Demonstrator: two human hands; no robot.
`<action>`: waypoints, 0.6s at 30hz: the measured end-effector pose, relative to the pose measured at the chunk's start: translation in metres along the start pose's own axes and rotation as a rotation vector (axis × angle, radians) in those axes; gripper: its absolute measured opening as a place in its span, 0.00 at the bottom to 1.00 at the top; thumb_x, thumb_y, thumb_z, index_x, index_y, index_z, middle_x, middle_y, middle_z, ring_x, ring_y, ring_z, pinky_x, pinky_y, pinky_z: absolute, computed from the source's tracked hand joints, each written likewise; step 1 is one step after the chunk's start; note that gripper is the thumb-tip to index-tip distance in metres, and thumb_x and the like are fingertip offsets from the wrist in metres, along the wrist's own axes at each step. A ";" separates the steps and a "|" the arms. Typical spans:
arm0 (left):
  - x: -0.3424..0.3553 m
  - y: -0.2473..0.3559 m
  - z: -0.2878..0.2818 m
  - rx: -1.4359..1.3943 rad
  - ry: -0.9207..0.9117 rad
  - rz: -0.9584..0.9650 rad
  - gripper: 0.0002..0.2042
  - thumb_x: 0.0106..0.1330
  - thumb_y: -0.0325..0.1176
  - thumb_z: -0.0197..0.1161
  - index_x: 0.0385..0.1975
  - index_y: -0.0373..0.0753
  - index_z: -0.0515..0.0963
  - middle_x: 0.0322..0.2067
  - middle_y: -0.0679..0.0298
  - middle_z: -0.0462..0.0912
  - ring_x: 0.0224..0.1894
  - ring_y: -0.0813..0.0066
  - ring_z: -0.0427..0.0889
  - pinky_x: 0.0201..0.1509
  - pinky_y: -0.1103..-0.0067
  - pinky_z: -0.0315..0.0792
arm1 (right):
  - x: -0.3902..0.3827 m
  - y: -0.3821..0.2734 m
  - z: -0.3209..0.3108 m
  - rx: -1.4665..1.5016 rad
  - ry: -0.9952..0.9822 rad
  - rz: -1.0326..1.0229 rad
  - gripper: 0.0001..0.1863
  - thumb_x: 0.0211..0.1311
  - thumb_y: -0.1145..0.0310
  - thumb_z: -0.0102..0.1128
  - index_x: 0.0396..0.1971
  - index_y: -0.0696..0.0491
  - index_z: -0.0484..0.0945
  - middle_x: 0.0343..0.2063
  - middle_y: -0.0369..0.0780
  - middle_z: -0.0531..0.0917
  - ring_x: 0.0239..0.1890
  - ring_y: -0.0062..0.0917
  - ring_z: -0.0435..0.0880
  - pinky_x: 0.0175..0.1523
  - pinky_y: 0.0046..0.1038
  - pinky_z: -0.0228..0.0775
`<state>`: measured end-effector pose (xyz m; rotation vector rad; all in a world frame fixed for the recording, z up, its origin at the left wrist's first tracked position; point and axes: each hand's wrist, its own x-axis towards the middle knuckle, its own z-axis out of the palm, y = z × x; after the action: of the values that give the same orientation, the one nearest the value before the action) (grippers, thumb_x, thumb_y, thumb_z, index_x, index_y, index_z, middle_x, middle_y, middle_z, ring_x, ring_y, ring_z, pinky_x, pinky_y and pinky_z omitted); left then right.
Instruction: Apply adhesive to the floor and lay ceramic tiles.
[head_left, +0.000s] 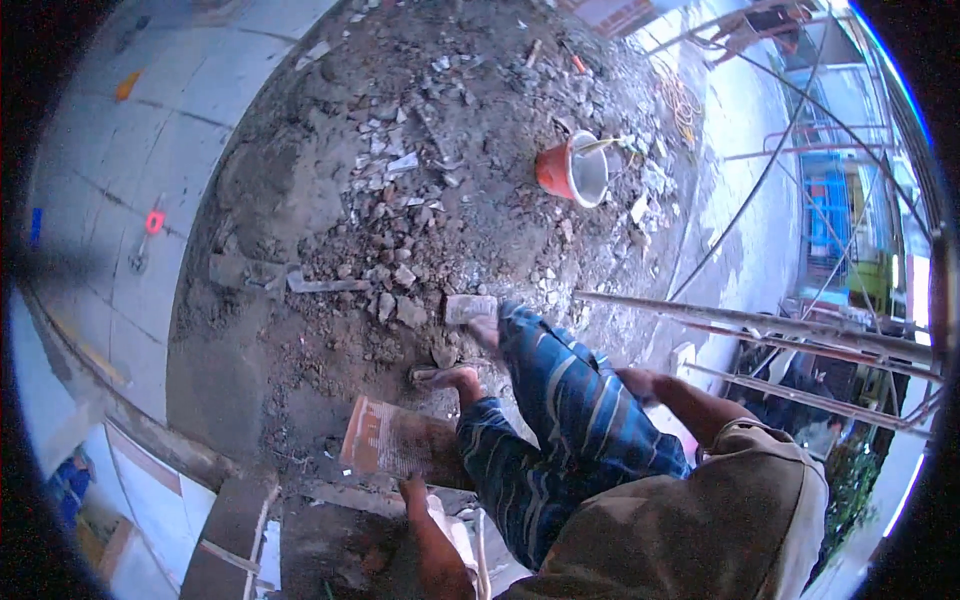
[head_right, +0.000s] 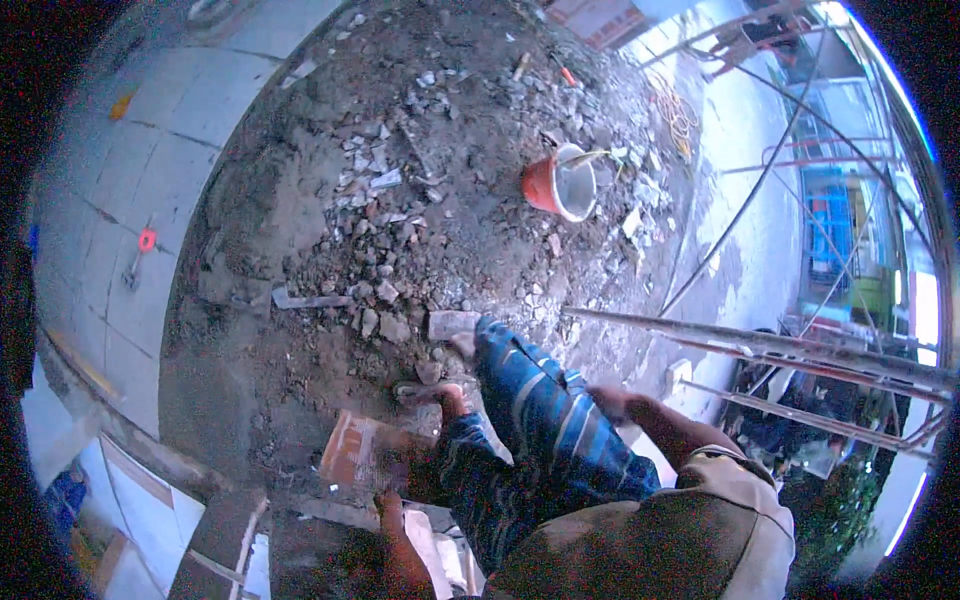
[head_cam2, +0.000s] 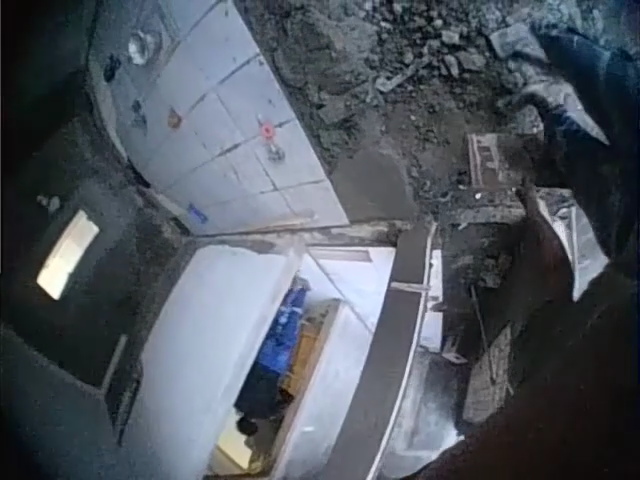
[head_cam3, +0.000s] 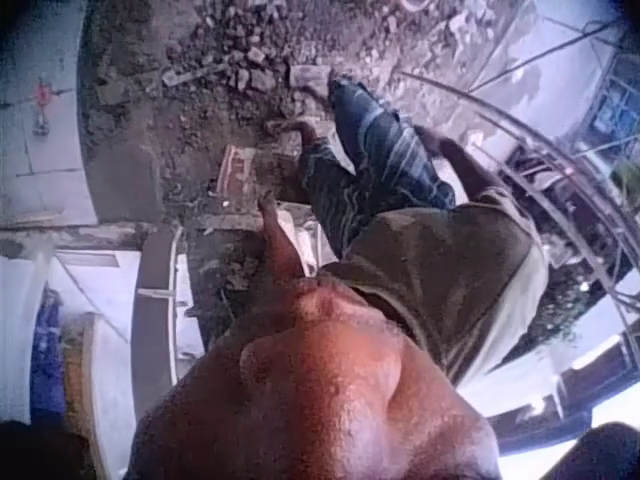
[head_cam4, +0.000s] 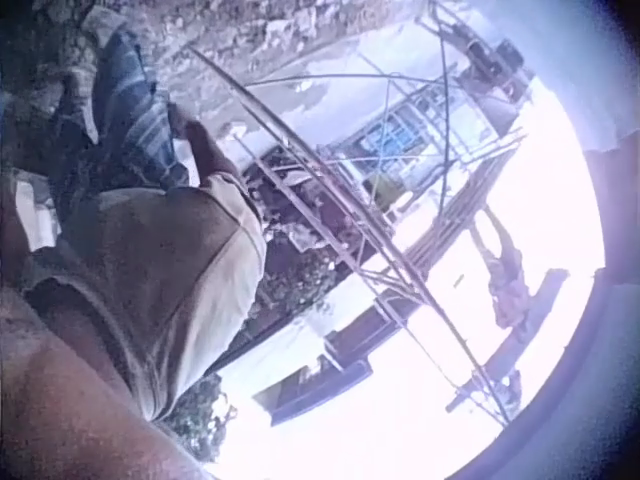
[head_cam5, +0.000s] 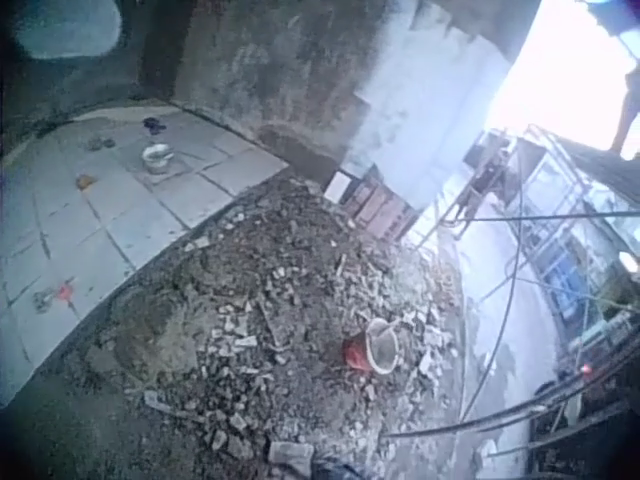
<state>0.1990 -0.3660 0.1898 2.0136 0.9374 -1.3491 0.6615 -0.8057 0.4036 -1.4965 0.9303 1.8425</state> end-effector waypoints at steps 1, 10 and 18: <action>-0.008 0.000 -0.003 -0.178 0.084 -0.065 0.32 0.60 0.58 0.62 0.60 0.44 0.72 0.55 0.43 0.74 0.58 0.47 0.73 0.64 0.55 0.64 | -0.065 -0.053 0.040 0.010 0.109 -0.288 0.23 0.69 0.56 0.51 0.57 0.54 0.75 0.47 0.39 0.83 0.35 0.21 0.81 0.42 0.29 0.74; -0.044 0.063 -0.050 -0.069 -0.002 -0.068 0.25 0.67 0.48 0.56 0.59 0.41 0.73 0.56 0.41 0.74 0.59 0.43 0.72 0.64 0.61 0.65 | -0.042 -0.239 -0.173 -1.011 0.924 -0.424 0.28 0.57 0.45 0.63 0.45 0.54 0.80 0.40 0.52 0.83 0.44 0.48 0.83 0.50 0.44 0.75; -0.068 0.081 -0.024 -1.205 0.424 -0.135 0.25 0.65 0.42 0.64 0.59 0.37 0.72 0.58 0.50 0.74 0.58 0.56 0.73 0.61 0.64 0.68 | 0.089 -0.515 -0.413 -1.064 1.347 -0.923 0.46 0.49 0.55 0.73 0.65 0.57 0.60 0.61 0.55 0.70 0.63 0.50 0.67 0.65 0.43 0.60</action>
<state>0.2583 -0.4150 0.2662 1.2487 1.5712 -0.1778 1.2892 -0.8375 0.1843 -3.1129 -0.5388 0.3508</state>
